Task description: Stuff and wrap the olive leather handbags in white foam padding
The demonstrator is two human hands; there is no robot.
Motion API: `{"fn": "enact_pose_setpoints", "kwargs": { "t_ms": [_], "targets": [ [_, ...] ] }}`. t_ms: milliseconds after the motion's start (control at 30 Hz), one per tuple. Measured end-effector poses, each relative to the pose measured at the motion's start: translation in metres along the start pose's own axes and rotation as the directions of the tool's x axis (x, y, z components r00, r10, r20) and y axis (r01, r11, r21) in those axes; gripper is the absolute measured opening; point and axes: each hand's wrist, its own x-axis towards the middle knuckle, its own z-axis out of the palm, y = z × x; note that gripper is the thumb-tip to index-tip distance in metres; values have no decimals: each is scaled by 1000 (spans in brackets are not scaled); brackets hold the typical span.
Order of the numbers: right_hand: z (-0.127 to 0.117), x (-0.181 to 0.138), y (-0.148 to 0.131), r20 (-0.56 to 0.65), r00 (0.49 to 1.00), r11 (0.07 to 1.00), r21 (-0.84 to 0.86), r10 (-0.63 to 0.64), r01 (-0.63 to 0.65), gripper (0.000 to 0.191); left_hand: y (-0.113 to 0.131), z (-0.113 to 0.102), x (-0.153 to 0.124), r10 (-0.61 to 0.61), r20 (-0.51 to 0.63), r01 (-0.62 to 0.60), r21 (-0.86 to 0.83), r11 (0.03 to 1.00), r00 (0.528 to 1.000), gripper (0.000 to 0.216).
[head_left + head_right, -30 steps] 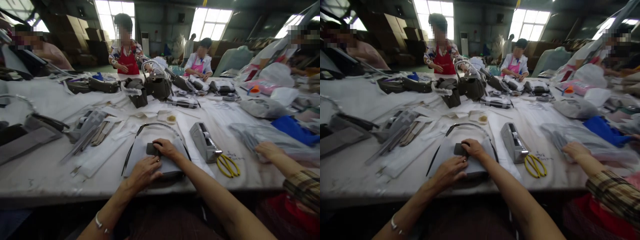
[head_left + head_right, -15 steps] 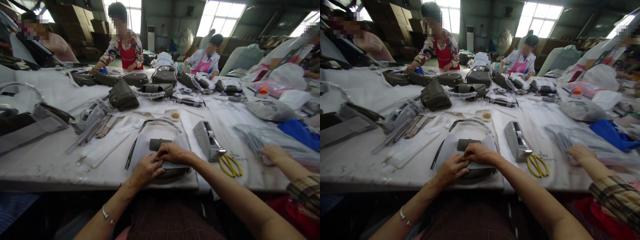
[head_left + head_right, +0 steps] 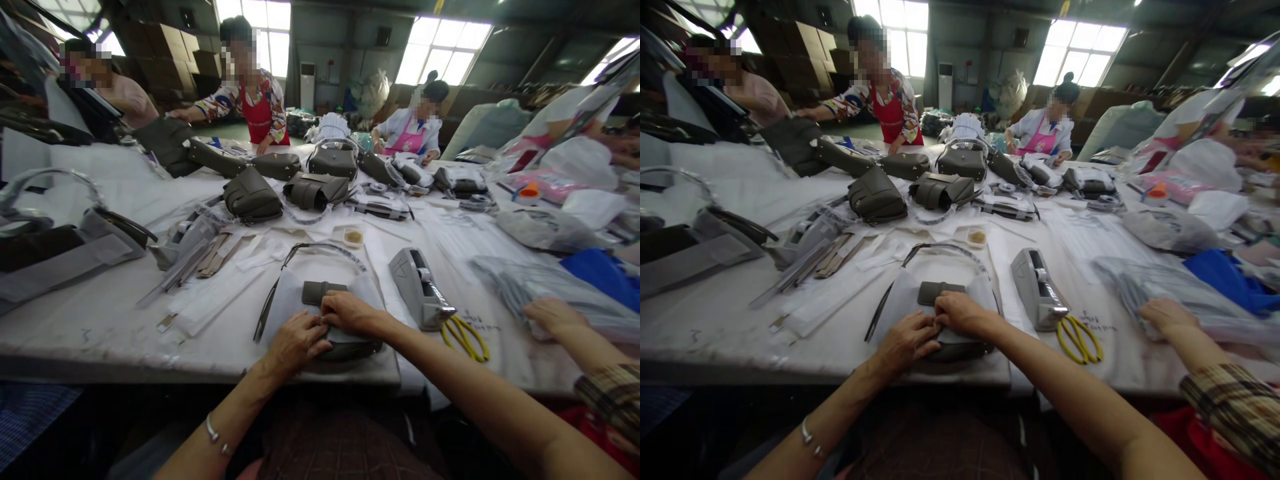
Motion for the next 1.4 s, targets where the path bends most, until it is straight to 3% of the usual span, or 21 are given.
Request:
{"fn": "enact_pose_setpoints", "kwargs": {
  "t_ms": [67, 133, 200, 300, 433, 567, 667, 767, 900, 1033, 1167, 1400],
  "targets": [
    [-12, -6, -3, 47, 997, 993, 102, 60, -65, 16, 3, -7, 3, -17, 43, 17, 10, 1000, 999, 26],
    [-21, -19, -6, 81, 994, 989, 121, 77, -86, 37, 6, -15, 5, -22, 101, 21, 18, 1000, 995, 34],
    [-22, -36, -9, 102, 994, 999, 23, 32, -35, 60, 9, -24, 6, -5, 149, 2, 24, 1000, 989, 51],
    [-9, -59, -10, 97, 994, 976, -204, -52, 71, 77, 9, -33, 5, 18, 191, -30, 58, 998, 981, 67],
    [7, -69, -5, -47, 996, 944, -325, -77, 57, 92, 10, -34, 6, -69, 180, 34, 191, 981, 981, 87],
    [6, -64, -1, -97, 991, 935, -350, -90, 50, 85, 19, -28, 14, -177, 172, 128, 261, 957, 969, 91],
    [13, -60, 4, -133, 985, 922, -382, -112, 54, 67, 25, -21, 24, -218, 150, 165, 302, 939, 964, 76],
    [33, -57, 15, -242, 957, 901, -431, -157, 38, 54, 26, -9, 31, -223, 130, 157, 387, 908, 966, 54],
    [49, -56, 28, -369, 892, 871, -489, -261, 53, 49, 22, 14, 28, -155, 35, 115, 516, 849, 987, 48],
    [33, -59, 29, -257, 923, 839, -532, -287, 113, 53, 16, 21, 15, -56, 4, 44, 554, 831, 998, 52],
    [25, -64, 33, -190, 934, 814, -562, -301, 148, 60, 8, 16, 1, -71, 8, 53, 580, 813, 997, 59],
    [62, -65, 46, -385, 863, 838, -539, -328, 78, 57, -10, 13, -15, 37, -53, 2, 589, 808, 998, 73]
  ]
}}
